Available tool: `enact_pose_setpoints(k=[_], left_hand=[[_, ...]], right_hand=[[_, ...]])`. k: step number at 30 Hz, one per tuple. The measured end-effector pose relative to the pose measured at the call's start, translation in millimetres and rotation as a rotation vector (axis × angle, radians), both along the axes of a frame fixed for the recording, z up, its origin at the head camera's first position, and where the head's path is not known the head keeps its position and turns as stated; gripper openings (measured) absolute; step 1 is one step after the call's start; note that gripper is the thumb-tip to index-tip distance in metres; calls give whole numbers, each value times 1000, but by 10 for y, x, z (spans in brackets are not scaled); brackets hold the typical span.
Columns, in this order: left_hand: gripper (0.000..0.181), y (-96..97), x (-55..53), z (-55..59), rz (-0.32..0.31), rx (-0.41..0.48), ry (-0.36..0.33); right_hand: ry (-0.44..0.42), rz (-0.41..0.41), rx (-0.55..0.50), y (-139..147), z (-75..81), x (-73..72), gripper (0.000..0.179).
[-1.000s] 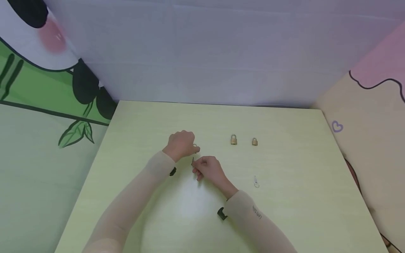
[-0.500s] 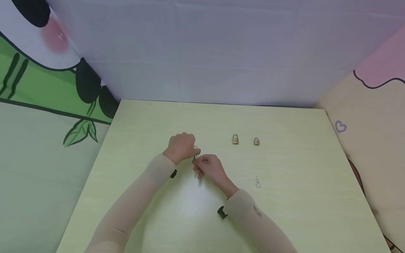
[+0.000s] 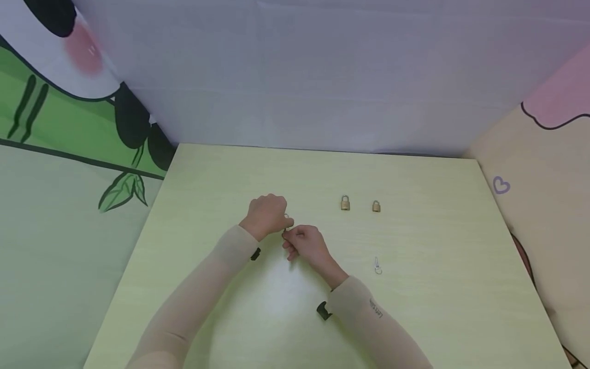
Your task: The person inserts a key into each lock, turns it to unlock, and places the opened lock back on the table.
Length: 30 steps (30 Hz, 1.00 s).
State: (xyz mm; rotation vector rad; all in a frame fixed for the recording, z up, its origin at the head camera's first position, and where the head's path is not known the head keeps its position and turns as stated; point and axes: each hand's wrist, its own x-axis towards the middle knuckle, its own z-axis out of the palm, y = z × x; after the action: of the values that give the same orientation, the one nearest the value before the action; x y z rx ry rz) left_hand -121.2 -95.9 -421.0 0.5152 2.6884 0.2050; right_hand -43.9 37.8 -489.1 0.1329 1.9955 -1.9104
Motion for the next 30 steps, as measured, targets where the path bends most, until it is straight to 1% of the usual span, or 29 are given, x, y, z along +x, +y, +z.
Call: enact_pose_setpoints(k=[5, 14, 21, 30], left_hand=[[39, 14, -4, -21, 5, -11, 4], [38, 32, -4, -57, 17, 11, -8], [37, 24, -28, -60, 34, 13, -24], [37, -20, -36, -110, 53, 54, -44]], right_hand=[[-10, 1, -24, 10, -9, -7, 26], [-26, -21, -116, 28, -49, -35, 27], [-27, -60, -118, -12, -67, -36, 28], [-17, -103, -111, -89, -112, -22, 26]])
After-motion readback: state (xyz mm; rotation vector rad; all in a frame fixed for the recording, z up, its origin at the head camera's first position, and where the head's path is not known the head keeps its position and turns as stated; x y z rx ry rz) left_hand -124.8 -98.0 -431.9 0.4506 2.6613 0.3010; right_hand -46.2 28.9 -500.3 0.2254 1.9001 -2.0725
